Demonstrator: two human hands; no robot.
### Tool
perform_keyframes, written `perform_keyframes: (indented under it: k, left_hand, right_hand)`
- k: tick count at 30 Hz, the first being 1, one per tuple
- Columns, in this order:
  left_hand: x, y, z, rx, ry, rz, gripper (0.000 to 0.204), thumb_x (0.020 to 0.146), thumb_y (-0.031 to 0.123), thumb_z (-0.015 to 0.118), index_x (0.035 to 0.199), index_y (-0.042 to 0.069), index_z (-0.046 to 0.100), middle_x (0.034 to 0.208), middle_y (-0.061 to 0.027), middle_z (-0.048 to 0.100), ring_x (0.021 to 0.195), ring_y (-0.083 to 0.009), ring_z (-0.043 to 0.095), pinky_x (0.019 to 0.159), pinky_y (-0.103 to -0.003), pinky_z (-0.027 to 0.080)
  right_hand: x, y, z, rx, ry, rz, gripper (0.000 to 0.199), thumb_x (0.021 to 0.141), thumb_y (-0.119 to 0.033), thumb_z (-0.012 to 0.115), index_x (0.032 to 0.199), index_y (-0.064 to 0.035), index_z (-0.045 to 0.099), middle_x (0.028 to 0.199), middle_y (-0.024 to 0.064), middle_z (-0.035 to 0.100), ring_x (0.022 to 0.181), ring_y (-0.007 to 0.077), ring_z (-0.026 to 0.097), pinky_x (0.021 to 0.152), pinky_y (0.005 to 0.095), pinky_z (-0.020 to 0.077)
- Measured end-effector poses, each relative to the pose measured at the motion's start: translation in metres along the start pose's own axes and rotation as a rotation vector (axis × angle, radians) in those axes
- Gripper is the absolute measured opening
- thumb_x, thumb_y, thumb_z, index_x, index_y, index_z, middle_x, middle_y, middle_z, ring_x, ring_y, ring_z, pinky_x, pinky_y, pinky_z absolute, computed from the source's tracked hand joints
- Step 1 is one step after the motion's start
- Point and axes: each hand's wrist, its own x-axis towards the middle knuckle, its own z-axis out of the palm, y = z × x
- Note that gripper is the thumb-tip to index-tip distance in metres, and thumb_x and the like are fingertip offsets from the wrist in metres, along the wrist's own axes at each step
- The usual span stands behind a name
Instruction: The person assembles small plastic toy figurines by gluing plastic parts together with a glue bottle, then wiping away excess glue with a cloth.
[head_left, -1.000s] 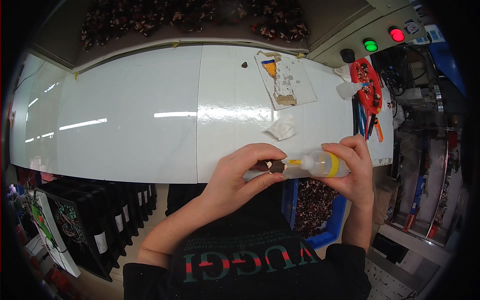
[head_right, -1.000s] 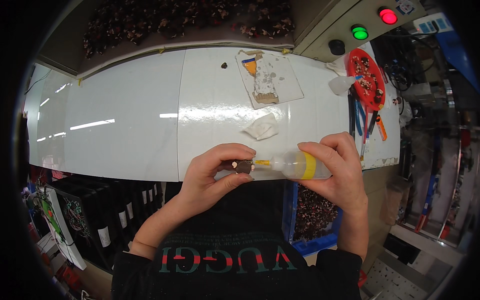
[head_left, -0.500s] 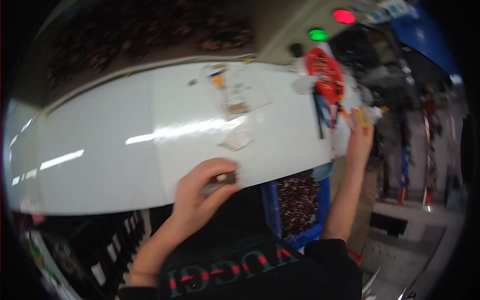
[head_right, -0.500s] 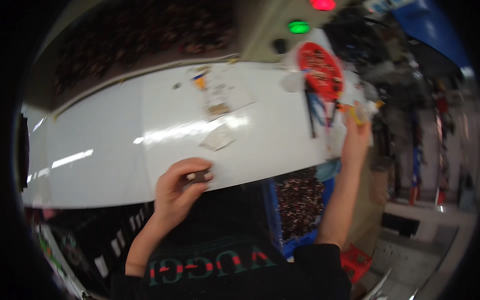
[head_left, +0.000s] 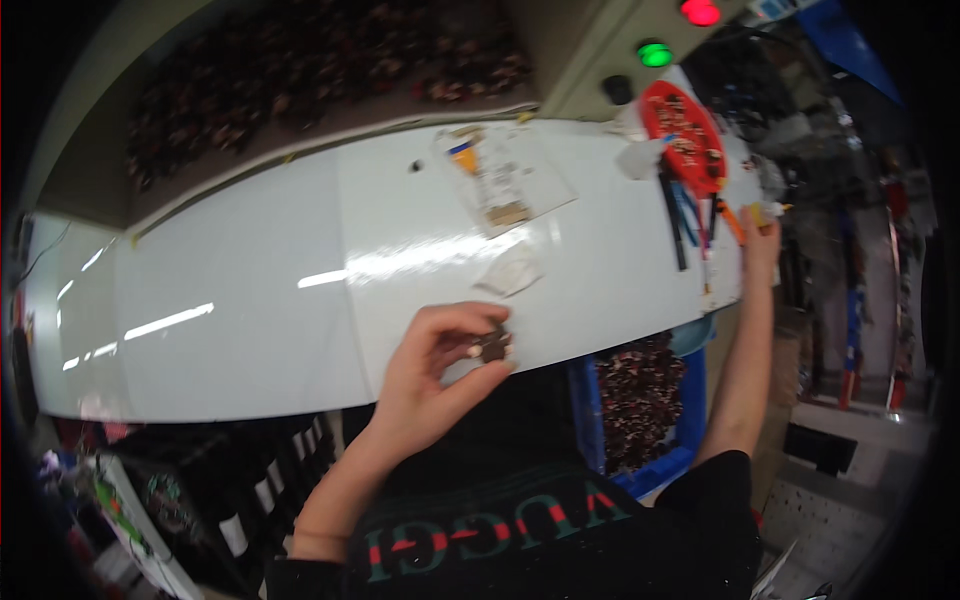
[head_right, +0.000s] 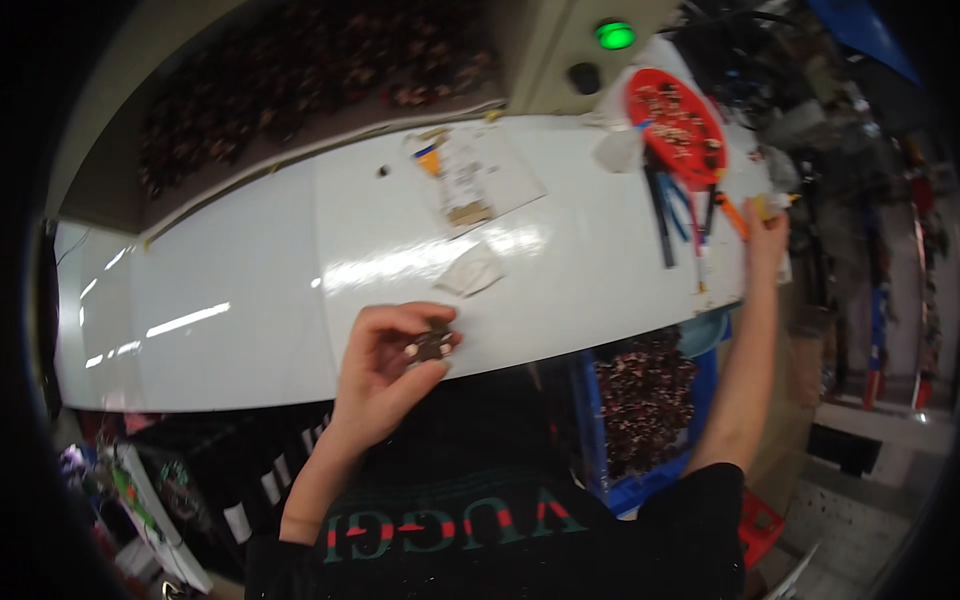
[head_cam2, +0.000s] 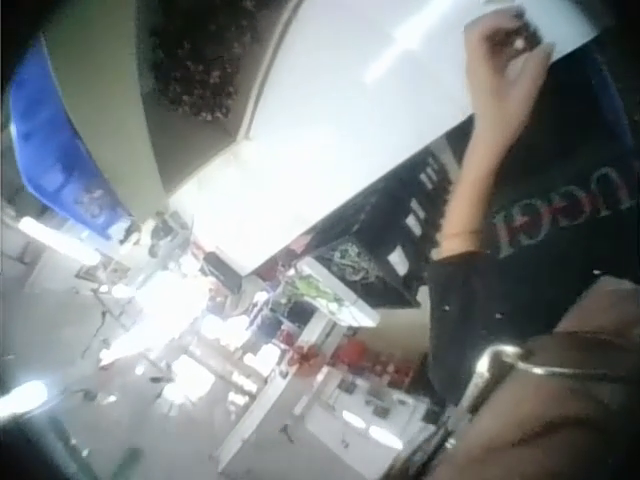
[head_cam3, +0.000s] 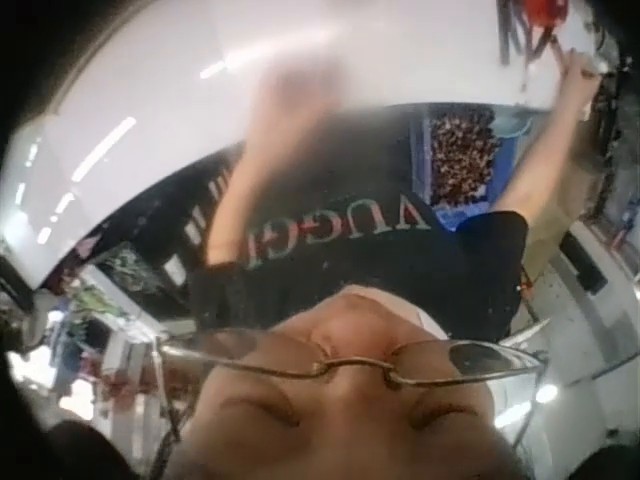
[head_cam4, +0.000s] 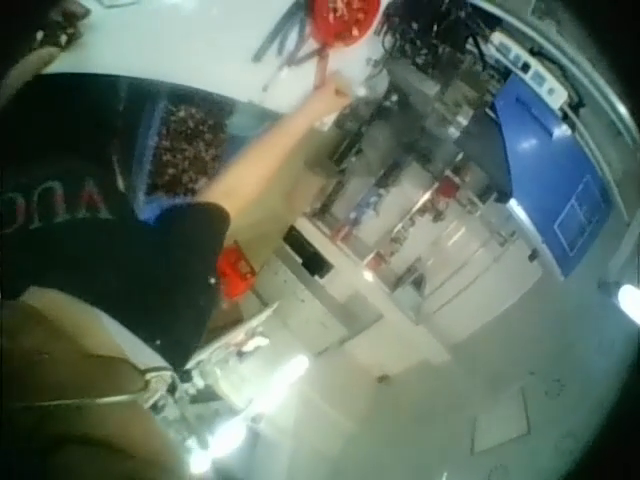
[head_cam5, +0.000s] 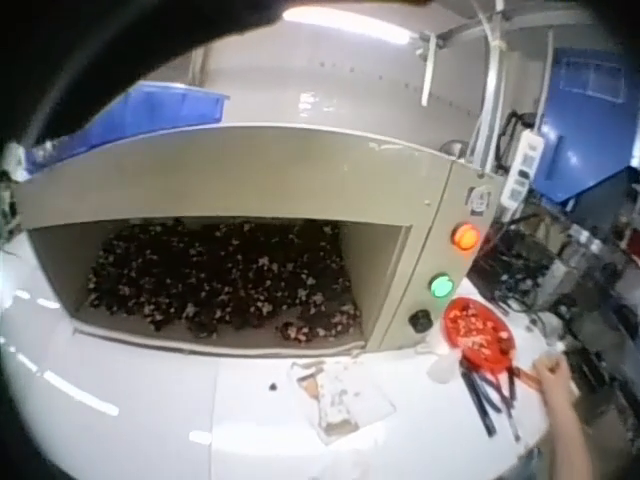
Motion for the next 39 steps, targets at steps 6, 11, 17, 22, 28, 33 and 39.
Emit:
perform_keyframes:
  k: [6, 11, 17, 22, 28, 33, 39]
  left_hand:
    - [0.004, -0.001, -0.005, -0.043, -0.084, 0.025, 0.036, 0.082, 0.000, 0.066, 0.108, 0.008, 0.043, 0.122, -0.0120, 0.051, 0.103, -0.0156, 0.058, 0.088, -0.029, 0.047]
    - [-0.001, -0.001, -0.011, -0.069, -0.072, 0.035, 0.036, 0.083, 0.000, 0.064, 0.110, 0.008, 0.042, 0.122, -0.0123, 0.051, 0.103, -0.0166, 0.059, 0.087, -0.029, 0.048]
    - [0.000, 0.001, -0.010, -0.108, -0.082, 0.016, 0.034, 0.084, -0.001, 0.062, 0.110, 0.007, 0.040, 0.121, -0.0137, 0.050, 0.104, -0.0190, 0.059, 0.089, -0.031, 0.048]
    - [0.000, 0.001, -0.005, -0.149, -0.066, 0.039, 0.035, 0.085, 0.000, 0.062, 0.111, 0.006, 0.040, 0.123, -0.0150, 0.048, 0.109, -0.0202, 0.056, 0.091, -0.032, 0.048]
    - [0.000, -0.002, -0.001, -0.095, -0.009, 0.078, 0.035, 0.084, -0.001, 0.062, 0.112, 0.004, 0.041, 0.123, -0.0149, 0.046, 0.113, -0.0207, 0.052, 0.093, -0.033, 0.047]
    - [0.001, -0.001, -0.002, -0.076, 0.007, 0.124, 0.037, 0.083, -0.006, 0.061, 0.112, 0.005, 0.040, 0.122, -0.0138, 0.044, 0.104, -0.0146, 0.051, 0.085, -0.027, 0.048]
    - [0.002, -0.002, -0.005, -0.083, -0.009, 0.121, 0.039, 0.081, -0.008, 0.062, 0.111, 0.005, 0.041, 0.116, -0.0120, 0.045, 0.102, -0.0139, 0.052, 0.083, -0.026, 0.049]
  right_hand:
    - [0.002, 0.015, -0.005, -0.016, 0.160, -0.044, 0.055, 0.084, -0.021, 0.070, 0.122, 0.0058, 0.041, 0.118, 0.0140, 0.053, 0.107, 0.0165, 0.052, 0.090, 0.0271, 0.0412]
    - [-0.086, -0.092, 0.028, 0.219, 0.327, -0.226, 0.044, 0.090, -0.019, 0.060, 0.122, 0.0028, 0.041, 0.118, 0.0135, 0.053, 0.106, 0.0166, 0.052, 0.092, 0.0277, 0.0411]
    - [-0.175, -0.155, 0.067, 0.239, -0.218, -0.304, 0.029, 0.083, -0.010, 0.065, 0.108, -0.0014, 0.052, 0.112, 0.0090, 0.052, 0.103, 0.0162, 0.049, 0.091, 0.0304, 0.0393]
    - [-0.249, -0.233, 0.122, 0.206, -0.843, -0.485, 0.044, 0.064, -0.002, 0.076, 0.101, -0.0067, 0.053, 0.099, 0.0088, 0.053, 0.092, 0.0235, 0.051, 0.080, 0.0335, 0.0434]
    - [-0.265, -0.233, 0.147, 0.291, -0.809, -0.626, 0.045, 0.059, 0.002, 0.075, 0.097, -0.0078, 0.052, 0.094, 0.0069, 0.055, 0.087, 0.0262, 0.053, 0.073, 0.0336, 0.0447]
    - [-0.270, -0.232, 0.150, 0.311, -0.801, -0.544, 0.040, 0.061, 0.001, 0.075, 0.094, -0.0067, 0.054, 0.093, 0.0076, 0.056, 0.085, 0.0244, 0.054, 0.073, 0.0322, 0.0457]
    - [-0.273, -0.230, 0.152, 0.345, -0.803, -0.495, 0.039, 0.062, 0.001, 0.075, 0.093, -0.0063, 0.054, 0.092, 0.0070, 0.057, 0.085, 0.0232, 0.054, 0.074, 0.0312, 0.0459]
